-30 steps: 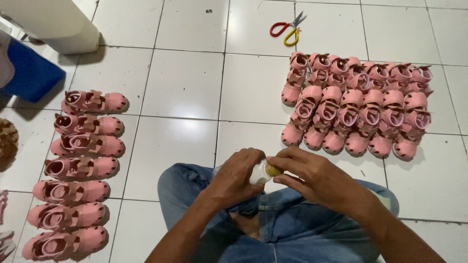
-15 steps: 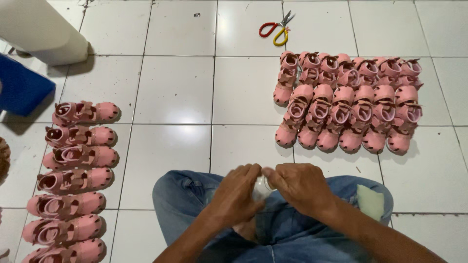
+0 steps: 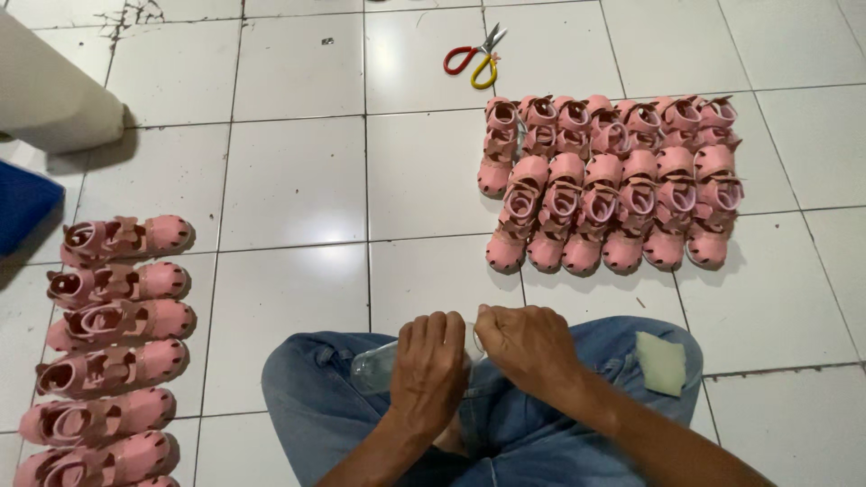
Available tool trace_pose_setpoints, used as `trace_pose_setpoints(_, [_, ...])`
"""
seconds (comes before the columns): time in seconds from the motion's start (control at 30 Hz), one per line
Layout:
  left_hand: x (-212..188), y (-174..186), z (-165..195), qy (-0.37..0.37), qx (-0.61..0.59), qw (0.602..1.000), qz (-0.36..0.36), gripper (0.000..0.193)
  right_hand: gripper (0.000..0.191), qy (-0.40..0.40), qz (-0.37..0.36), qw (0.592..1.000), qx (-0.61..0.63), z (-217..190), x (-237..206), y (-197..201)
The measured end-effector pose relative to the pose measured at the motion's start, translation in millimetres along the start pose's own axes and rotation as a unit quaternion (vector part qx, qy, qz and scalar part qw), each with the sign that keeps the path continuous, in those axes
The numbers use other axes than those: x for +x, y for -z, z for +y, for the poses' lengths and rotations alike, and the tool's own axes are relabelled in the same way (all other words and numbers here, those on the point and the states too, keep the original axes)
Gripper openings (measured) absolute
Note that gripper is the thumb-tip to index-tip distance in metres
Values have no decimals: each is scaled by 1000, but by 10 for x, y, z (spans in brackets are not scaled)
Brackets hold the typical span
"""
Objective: The person sits on the floor among many pink baby shoes, opens a glue bottle, and uses a sponge to apply glue to shoe parts one at a time, then places each finished shoe back into rows on the floor. They handle the shoes, glue bottle, and sponge repeatedly across the batch.
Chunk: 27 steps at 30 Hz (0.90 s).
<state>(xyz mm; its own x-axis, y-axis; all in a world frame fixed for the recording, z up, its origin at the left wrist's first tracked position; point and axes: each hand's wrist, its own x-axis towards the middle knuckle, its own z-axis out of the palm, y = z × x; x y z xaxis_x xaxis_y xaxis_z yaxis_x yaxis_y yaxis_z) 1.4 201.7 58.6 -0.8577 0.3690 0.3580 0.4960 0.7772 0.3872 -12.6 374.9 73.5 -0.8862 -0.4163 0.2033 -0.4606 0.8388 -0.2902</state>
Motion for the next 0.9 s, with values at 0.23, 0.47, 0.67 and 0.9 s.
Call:
trace_pose_setpoints(0.23, [-7, -17, 60, 4, -34, 999, 29, 35, 48, -204, -1, 949, 240, -42, -17, -67])
trace_pose_setpoints(0.47, [386, 222, 398, 256, -434, 861, -67, 61, 74, -71, 44, 914, 398, 20, -428, 482])
trace_pose_setpoints(0.67, [254, -113, 1069, 2, -515, 848, -125, 102, 78, -232, 200, 892, 333, 335, -1443, 491])
trace_pose_setpoints(0.9, [-66, -1346, 558, 53, -274, 922, -268, 91, 68, -620, 414, 658, 104, 1998, -3178, 413])
